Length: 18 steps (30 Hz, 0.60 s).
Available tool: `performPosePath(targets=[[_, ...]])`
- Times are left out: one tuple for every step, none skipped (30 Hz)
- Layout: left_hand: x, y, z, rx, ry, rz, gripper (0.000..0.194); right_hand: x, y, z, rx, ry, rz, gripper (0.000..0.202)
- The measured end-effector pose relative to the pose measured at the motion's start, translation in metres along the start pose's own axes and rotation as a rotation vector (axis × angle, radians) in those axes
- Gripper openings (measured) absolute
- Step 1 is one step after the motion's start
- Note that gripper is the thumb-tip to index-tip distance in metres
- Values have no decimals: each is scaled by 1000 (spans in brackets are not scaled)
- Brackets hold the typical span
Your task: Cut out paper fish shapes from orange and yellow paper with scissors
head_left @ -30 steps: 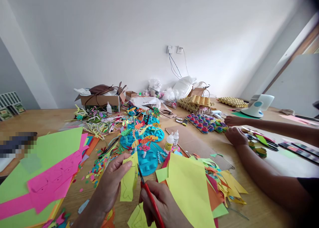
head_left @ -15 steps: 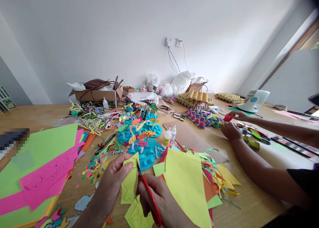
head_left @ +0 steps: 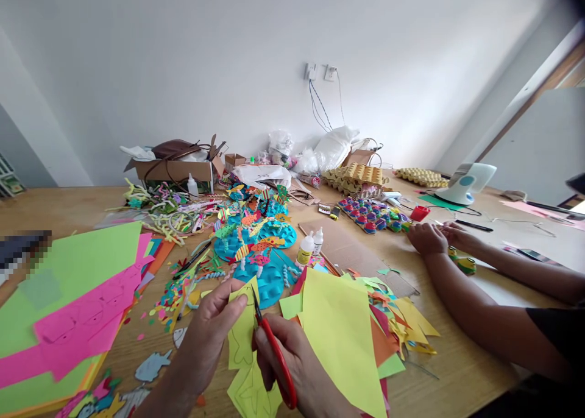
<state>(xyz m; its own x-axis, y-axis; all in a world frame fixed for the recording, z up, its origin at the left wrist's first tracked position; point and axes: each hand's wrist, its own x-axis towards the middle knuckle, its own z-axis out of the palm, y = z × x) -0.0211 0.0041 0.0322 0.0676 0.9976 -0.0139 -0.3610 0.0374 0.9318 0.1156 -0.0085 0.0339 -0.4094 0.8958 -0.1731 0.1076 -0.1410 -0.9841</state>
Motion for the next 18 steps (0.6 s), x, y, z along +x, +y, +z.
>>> performPosePath(targets=[[0,0,1,1,0,-4,11,0,0,0,4,0,3,45],[0,1,1,3,-5,-10,11,1,0,1,8,2,8,45],[0,1,1,5,-13,-13,11,1,0,1,11,5,13,45],[0,1,2,10,-19,-11,11,1,1,2,13,9,16,45],[0,2,2,18,-20,-5,10,2,1,3,16,11,19,45],[0,2,2,29,-18,0,10,2,2,3,21,13,20,46],[0,2,2,40,-9,6,10,2,3,3,25,13,21,47],[0,2,2,50,3,11,10,3,4,4,28,10,21,48],[0,2,2,60,16,12,11,3,5,4,29,6,20,48],[0,2,2,68,29,9,12,3,6,4,32,5,20,48],[0,2,2,71,39,5,14,3,7,4,32,5,18,49],[0,2,2,73,49,-1,15,4,8,4,32,5,17,49],[0,3,2,72,58,-7,16,3,8,4,31,4,18,50],[-1,3,3,68,61,-13,16,3,9,4,35,4,19,51],[-1,3,3,60,58,-18,16,3,9,4,39,-1,20,52],[-2,3,3,47,48,-23,15,3,8,4,44,-6,23,52],[-2,3,3,32,34,-28,14,3,8,4,50,-11,26,53],[-2,3,3,17,21,-28,13,2,8,4,58,-12,29,53]])
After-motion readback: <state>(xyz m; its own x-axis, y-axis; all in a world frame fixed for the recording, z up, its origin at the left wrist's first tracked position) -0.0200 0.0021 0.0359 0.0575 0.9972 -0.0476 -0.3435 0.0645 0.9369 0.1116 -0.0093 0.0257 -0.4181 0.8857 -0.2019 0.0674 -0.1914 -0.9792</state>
